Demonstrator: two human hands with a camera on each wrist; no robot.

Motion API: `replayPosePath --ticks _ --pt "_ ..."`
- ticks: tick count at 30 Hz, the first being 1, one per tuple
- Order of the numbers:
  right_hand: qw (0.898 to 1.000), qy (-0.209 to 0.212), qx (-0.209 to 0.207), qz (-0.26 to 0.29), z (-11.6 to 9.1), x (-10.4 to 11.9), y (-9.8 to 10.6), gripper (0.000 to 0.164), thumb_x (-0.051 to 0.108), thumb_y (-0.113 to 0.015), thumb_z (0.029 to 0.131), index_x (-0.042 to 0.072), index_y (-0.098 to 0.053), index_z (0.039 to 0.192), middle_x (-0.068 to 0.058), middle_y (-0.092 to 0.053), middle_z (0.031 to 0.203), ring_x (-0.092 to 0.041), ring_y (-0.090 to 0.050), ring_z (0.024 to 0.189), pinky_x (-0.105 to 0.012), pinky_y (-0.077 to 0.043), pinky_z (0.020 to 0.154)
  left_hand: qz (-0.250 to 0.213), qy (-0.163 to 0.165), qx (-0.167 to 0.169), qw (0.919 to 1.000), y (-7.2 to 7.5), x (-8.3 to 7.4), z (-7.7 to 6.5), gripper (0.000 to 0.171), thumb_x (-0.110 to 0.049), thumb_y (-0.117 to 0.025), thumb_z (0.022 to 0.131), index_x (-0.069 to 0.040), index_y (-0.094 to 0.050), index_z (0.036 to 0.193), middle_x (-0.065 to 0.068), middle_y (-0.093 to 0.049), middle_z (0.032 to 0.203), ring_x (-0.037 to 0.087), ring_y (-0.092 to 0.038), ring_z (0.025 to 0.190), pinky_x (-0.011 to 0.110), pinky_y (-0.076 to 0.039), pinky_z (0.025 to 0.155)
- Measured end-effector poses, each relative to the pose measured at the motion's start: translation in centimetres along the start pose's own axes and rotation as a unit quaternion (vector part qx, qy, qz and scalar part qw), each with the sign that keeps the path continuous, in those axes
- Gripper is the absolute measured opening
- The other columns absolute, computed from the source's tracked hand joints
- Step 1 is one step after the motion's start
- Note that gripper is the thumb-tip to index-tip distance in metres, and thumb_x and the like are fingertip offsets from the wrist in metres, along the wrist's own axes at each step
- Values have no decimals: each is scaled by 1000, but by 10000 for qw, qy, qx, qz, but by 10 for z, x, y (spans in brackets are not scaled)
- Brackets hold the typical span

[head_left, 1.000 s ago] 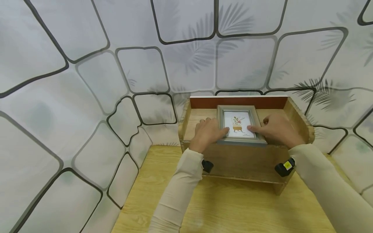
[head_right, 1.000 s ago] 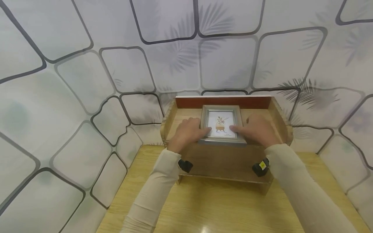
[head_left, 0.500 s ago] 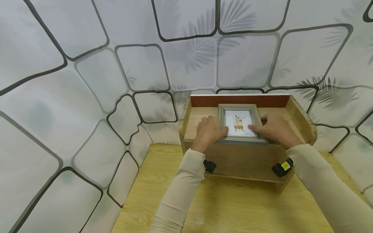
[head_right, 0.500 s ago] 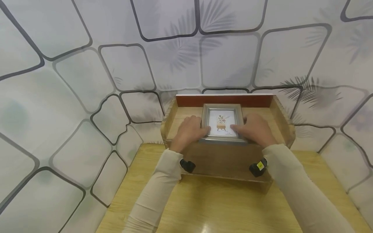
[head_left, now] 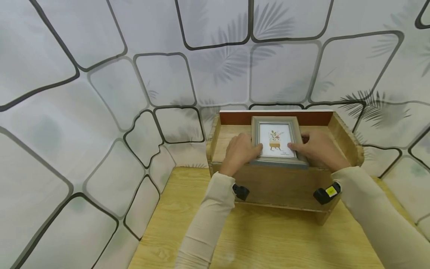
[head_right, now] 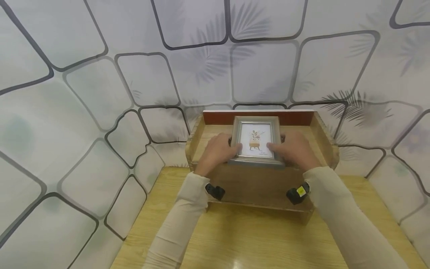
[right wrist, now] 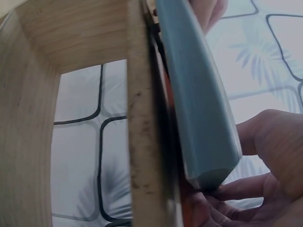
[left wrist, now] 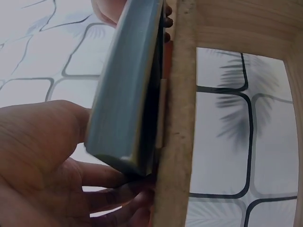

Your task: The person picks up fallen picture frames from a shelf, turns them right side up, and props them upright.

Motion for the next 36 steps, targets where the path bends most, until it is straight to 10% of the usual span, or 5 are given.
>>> replayPosePath --ticks 7,13,21,28,36 --pt "9986 -442 287 -68 3 6 15 68 35 -66 97 -15 -49 140 -37 -58 128 -49 -58 113 -59 -50 88 -338 -416 -90 9985 8 -2 3 32 -24 -57 100 -13 -48 71 -1 -46 68 14 -45 62 29 -41 58" --pt "9989 -459 -36 -41 2 11 25 66 36 -67 96 -15 -53 136 -33 -63 119 -44 -62 102 -53 -52 78 -324 -537 -270 9977 15 -8 5 24 -21 -55 101 -9 -57 81 3 -56 75 18 -52 70 33 -45 64" --pt "9947 -62 -1010 -187 3 19 32 39 31 -72 93 -6 -69 105 -22 -69 90 -35 -62 81 -47 -47 68 -713 -476 -553 9948 23 -14 4 50 -21 -53 104 0 -48 149 15 -58 138 26 -60 119 41 -48 101" --pt "9818 80 -1899 4 3 22 35 39 22 -74 92 -8 -67 115 -27 -71 96 -37 -65 82 -49 -47 71 -1262 -550 -1167 9836 25 -17 5 51 -16 -62 101 -4 -49 149 10 -61 139 21 -69 86 34 -53 70" --pt "9702 11 -2405 294 1 21 37 52 17 -73 92 -12 -58 132 -34 -68 106 -44 -67 92 -56 -51 80 -1756 -612 -1748 9669 22 -17 8 50 -8 -71 94 -6 -58 142 9 -71 124 20 -74 98 36 -57 87"
Point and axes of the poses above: each hand's wrist, its own z-axis towards the middle knuckle, its own y-axis out of the back of the hand, x = y × z, the point moved 5 cm from there along z, towards the middle knuckle
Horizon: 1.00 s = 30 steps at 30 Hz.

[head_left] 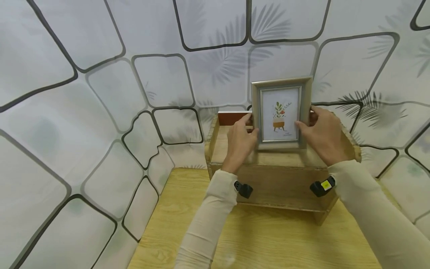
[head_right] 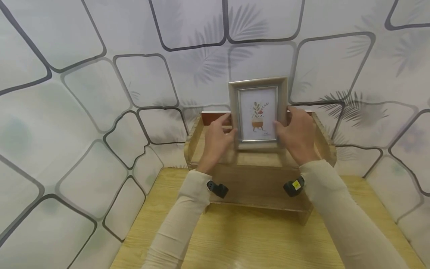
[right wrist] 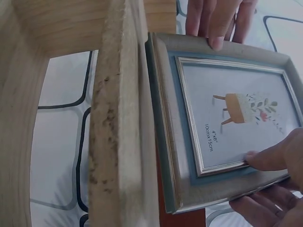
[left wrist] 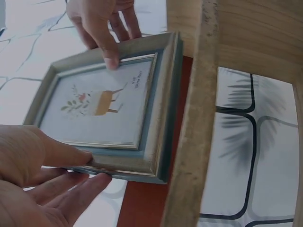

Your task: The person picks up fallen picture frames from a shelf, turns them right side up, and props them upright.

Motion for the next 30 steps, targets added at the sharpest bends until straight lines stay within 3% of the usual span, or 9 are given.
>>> replayPosePath --ticks 8,17,21,25,30 --pt "9993 98 -311 159 -3 -3 -2 43 14 -75 91 -12 -62 123 -30 -67 104 -41 -65 91 -50 -49 79 -545 -127 -247 9981 -5 4 1 48 1 -71 91 -3 -60 137 13 -71 121 25 -74 98 31 -59 81" --pt "9989 -154 -281 328 -5 -11 -4 50 15 -76 91 -11 -54 127 -29 -64 113 -41 -66 97 -17 -39 70 -699 -134 -245 9972 -8 6 1 47 4 -72 90 -6 -61 135 12 -71 121 25 -74 98 25 -59 77" --pt "9989 -150 -287 329 -5 -12 -4 50 13 -75 91 -11 -53 127 -30 -64 113 -41 -66 97 -9 -36 68 -535 -158 -154 9983 -9 6 3 48 2 -72 91 -6 -62 137 10 -72 120 23 -74 98 26 -59 78" --pt "9991 -110 -276 313 -4 -12 -4 49 13 -74 91 -11 -52 127 -29 -64 112 -41 -67 97 -12 -40 70 -404 -150 -68 9990 -9 6 3 46 0 -71 92 -5 -63 137 10 -71 122 21 -73 101 29 -59 81" --pt "9993 -109 -131 331 -5 -14 -6 51 15 -72 93 -12 -50 129 -32 -63 115 -44 -65 100 -40 -52 79 -336 -102 -1 9994 -11 10 2 42 -2 -72 92 -5 -65 133 10 -72 121 21 -72 103 32 -58 87"
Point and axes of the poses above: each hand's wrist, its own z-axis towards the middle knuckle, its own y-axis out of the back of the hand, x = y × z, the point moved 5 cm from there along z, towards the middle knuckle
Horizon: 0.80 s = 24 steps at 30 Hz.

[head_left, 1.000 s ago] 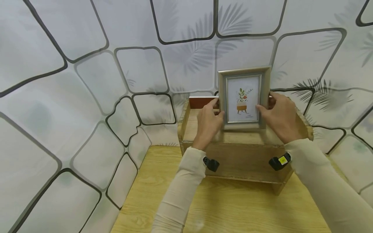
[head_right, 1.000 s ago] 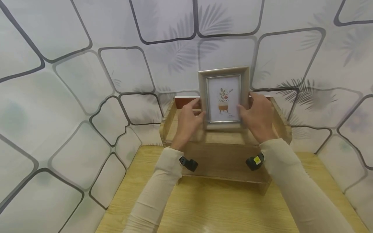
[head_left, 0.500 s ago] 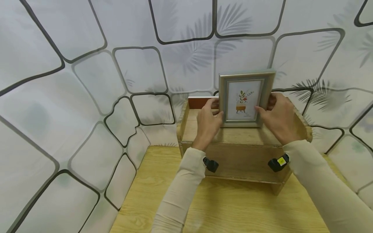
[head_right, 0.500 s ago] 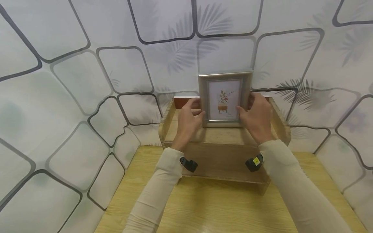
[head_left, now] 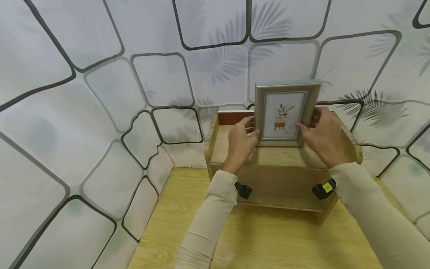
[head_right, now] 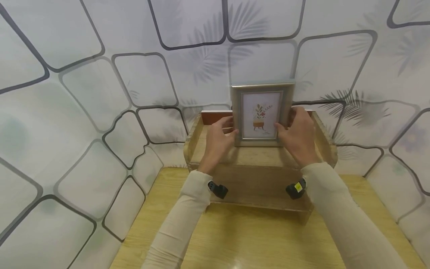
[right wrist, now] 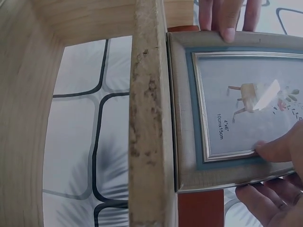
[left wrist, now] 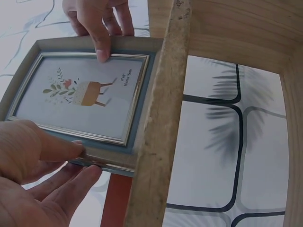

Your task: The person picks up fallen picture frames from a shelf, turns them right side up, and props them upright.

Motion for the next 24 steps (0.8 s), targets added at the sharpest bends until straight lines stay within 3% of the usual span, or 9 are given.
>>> replayPosePath --ticks 1,6,10,12,14,20,22,24 --pt "10000 28 25 -4 0 0 0 52 16 -72 94 -13 -49 130 -32 -62 115 -44 -65 100 -46 -52 81 30 3 6 10000 0 1 0 42 -2 -72 91 -5 -65 132 9 -72 121 20 -72 104 33 -57 87" --pt "10000 1 -27 53 0 -2 1 58 35 -62 100 -10 -48 133 -28 -60 115 -40 -61 100 -44 -47 83 59 6 -13 10000 0 4 0 42 -2 -74 90 -6 -66 131 8 -73 119 20 -72 104 34 -56 90" --pt "9924 433 -1111 294 5 10 13 66 47 -52 101 -9 -47 137 -29 -52 119 -42 -46 110 -47 -34 96 44 26 -12 10000 -1 5 1 42 -2 -74 90 -7 -66 131 8 -73 117 19 -72 103 34 -56 90" --pt "9788 995 -1770 273 6 24 19 66 46 -53 100 -8 -47 137 -30 -48 124 -43 -39 116 -48 -27 104 63 52 -4 10000 -2 5 1 41 -3 -74 90 -7 -66 130 7 -73 117 19 -72 103 35 -56 90" --pt "9671 1553 -2010 139 8 40 20 69 48 -54 99 -8 -46 138 -30 -46 131 -41 -35 125 -45 -21 112 65 70 7 10000 -1 5 1 40 -3 -74 91 -7 -66 130 8 -73 117 20 -72 103 35 -56 90" --pt "9388 2950 -1647 -677 14 90 5 74 44 -53 102 -13 -37 147 -32 -39 148 -42 -22 148 -47 -10 124 3 36 94 9999 0 3 0 39 -3 -74 91 -5 -66 129 10 -73 115 23 -71 104 37 -55 92" --pt "9330 3153 -1448 -955 18 100 -2 75 43 -52 103 -15 -36 147 -34 -38 149 -47 -24 147 -50 -12 123 28 30 104 9999 0 3 0 39 -4 -74 91 -5 -66 129 9 -73 116 22 -71 104 36 -55 92" --pt "9342 3134 -1220 -1193 22 107 -9 76 44 -53 103 -16 -36 146 -36 -38 149 -50 -28 144 -53 -14 122 42 34 115 9999 0 3 0 39 -4 -74 92 -4 -65 129 10 -73 116 23 -72 105 36 -55 93"
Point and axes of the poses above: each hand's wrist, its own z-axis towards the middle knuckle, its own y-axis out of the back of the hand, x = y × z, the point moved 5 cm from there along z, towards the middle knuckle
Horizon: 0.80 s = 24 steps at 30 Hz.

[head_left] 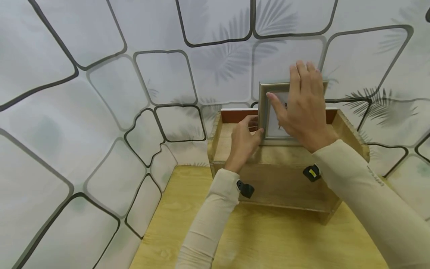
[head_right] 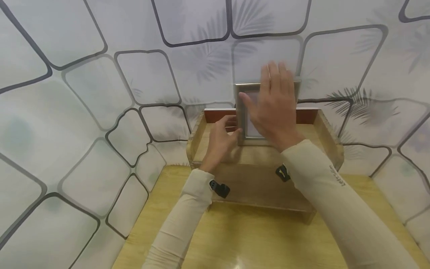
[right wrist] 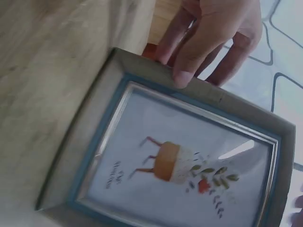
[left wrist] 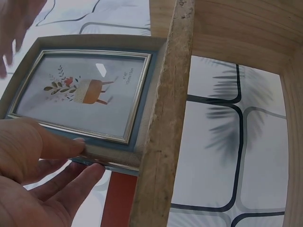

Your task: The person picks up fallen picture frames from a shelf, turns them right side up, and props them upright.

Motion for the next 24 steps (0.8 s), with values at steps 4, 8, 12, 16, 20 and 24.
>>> replayPosePath --ticks 4,8,12,16,20,24 --pt "9975 -206 515 -447 7 3 -7 74 48 -56 101 -13 -46 141 -36 -48 140 -52 -42 132 -56 -22 119 0 48 43 10000 -1 -1 2 38 -4 -73 92 -3 -65 129 10 -72 118 24 -71 106 35 -55 92" --pt "9921 -395 957 -705 9 5 -8 71 49 -59 100 -11 -53 136 -36 -53 135 -52 -45 129 -57 -22 118 -74 123 99 9998 -2 -1 3 37 -3 -72 93 -2 -64 129 11 -71 118 24 -71 106 28 -56 88" --pt "9863 -580 1354 -748 14 9 -8 78 52 -58 99 -17 -51 135 -38 -50 139 -52 -40 136 -56 -18 121 -81 133 65 9999 -1 0 2 35 -3 -72 93 -1 -63 127 11 -71 117 23 -71 105 26 -56 86" --pt "9774 -781 1784 -823 17 13 -9 93 59 -57 97 -23 -43 137 -41 -42 144 -51 -32 142 -55 -14 122 1 128 30 9999 -1 -1 1 34 -4 -72 93 -2 -63 126 10 -71 118 23 -72 105 28 -56 87" --pt "9690 -986 2084 -889 17 13 -10 103 64 -59 94 -25 -36 141 -43 -32 150 -51 -23 147 -52 -9 123 3 123 47 9999 -2 -2 -1 35 -6 -74 93 -3 -63 126 10 -71 117 22 -72 104 29 -56 87" --pt "9651 -1075 2223 -878 16 13 -10 110 66 -60 92 -25 -28 144 -42 -25 153 -50 -18 148 -49 -7 124 129 151 70 9998 -3 -3 -3 36 -10 -75 93 -2 -63 126 10 -72 114 22 -72 102 33 -56 90"
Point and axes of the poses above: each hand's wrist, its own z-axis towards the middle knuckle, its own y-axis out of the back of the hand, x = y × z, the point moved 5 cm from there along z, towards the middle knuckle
